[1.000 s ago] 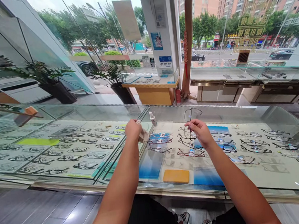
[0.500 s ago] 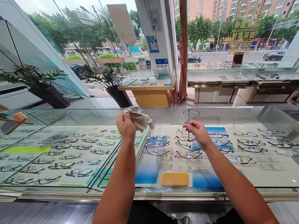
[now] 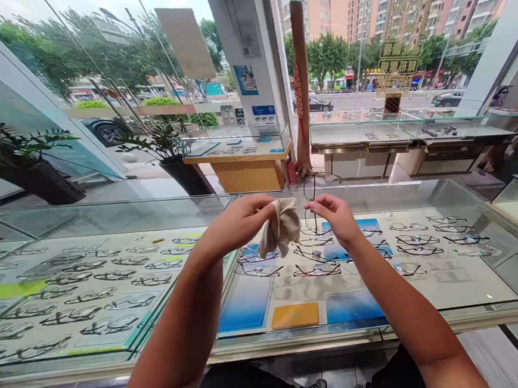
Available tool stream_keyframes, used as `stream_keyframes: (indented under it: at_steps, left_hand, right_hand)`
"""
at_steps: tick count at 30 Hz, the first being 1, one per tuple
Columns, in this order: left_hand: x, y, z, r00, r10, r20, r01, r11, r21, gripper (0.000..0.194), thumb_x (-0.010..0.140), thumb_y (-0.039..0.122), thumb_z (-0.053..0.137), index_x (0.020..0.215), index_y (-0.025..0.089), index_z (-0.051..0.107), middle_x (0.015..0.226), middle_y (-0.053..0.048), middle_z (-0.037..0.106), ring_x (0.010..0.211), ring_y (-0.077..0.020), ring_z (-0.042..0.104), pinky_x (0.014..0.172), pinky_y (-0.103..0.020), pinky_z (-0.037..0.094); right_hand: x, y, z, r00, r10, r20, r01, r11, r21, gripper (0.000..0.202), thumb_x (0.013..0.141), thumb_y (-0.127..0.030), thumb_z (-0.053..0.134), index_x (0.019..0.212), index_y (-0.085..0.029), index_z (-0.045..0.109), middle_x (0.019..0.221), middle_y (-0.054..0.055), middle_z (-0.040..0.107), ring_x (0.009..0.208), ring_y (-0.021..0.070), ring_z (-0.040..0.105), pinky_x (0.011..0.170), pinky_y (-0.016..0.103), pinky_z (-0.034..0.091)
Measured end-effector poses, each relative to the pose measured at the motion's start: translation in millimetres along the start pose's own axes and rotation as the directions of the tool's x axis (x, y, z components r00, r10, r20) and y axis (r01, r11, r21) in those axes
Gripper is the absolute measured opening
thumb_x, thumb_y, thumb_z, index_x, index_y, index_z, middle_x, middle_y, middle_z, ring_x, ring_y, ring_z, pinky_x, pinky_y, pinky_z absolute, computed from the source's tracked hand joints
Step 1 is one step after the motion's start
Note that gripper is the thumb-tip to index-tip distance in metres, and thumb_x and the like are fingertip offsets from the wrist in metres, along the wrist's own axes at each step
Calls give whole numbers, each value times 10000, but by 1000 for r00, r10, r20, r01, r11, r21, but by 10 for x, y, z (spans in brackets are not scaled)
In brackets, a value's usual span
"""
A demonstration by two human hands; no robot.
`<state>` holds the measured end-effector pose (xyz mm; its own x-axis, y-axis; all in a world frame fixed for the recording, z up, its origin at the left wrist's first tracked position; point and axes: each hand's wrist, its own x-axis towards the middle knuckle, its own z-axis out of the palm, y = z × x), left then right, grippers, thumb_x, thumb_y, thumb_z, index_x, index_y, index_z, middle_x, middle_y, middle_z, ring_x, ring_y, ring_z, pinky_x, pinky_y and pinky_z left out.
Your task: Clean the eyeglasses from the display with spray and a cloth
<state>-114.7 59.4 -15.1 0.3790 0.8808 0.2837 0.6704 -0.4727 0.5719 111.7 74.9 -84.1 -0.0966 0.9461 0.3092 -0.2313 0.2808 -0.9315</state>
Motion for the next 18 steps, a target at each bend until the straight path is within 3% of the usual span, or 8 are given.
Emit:
stream_keyframes:
  at_steps: [3, 8, 11, 13, 18]
  left_hand:
    - [-18, 208, -156, 1000, 5, -2, -5, 999, 47, 338, 930, 351, 453, 689, 191, 628, 730, -30, 689, 724, -188, 598, 685, -306, 414]
    - [-44, 323, -141, 955, 1, -297, -42, 990, -134, 311, 902, 403, 526, 732, 175, 652, 717, -18, 665, 701, -163, 566, 669, -292, 396]
    - [-6, 297, -91, 933, 17, -360, -150, 927, -345, 302, 881, 424, 590, 737, 169, 663, 705, -7, 622, 692, -147, 550, 665, -273, 416]
    - [36, 265, -84, 937, 40, -348, -200, 876, -440, 310, 866, 442, 634, 735, 165, 681, 707, -8, 621, 693, -141, 545, 668, -265, 430]
    - [135, 190, -90, 955, 30, -294, -204, 788, -581, 293, 825, 439, 711, 725, 163, 711, 706, -2, 630, 692, -129, 532, 678, -252, 444]
  right_hand:
    - [8, -361, 113, 998, -59, 4, 59, 998, -14, 276, 736, -479, 901, 765, -256, 743, 859, 9, 775, 867, 177, 636, 971, 392, 506]
    - [-72, -785, 296, 986, -154, 56, 153, 988, 30, 202, 789, -432, 878, 786, -270, 755, 879, -3, 794, 922, 182, 684, 1020, 401, 519]
    - [-107, -795, 371, 984, -165, 70, 163, 986, 35, 196, 807, -434, 866, 798, -270, 759, 884, -3, 804, 936, 183, 701, 1009, 399, 536]
    - [-103, -745, 392, 985, -162, 67, 160, 987, 35, 204, 804, -445, 870, 802, -272, 760, 885, -3, 808, 929, 179, 703, 996, 395, 544]
    - [-40, -616, 366, 985, -147, 91, 143, 988, 52, 242, 775, -479, 893, 799, -278, 761, 886, 3, 814, 957, 189, 723, 985, 393, 559]
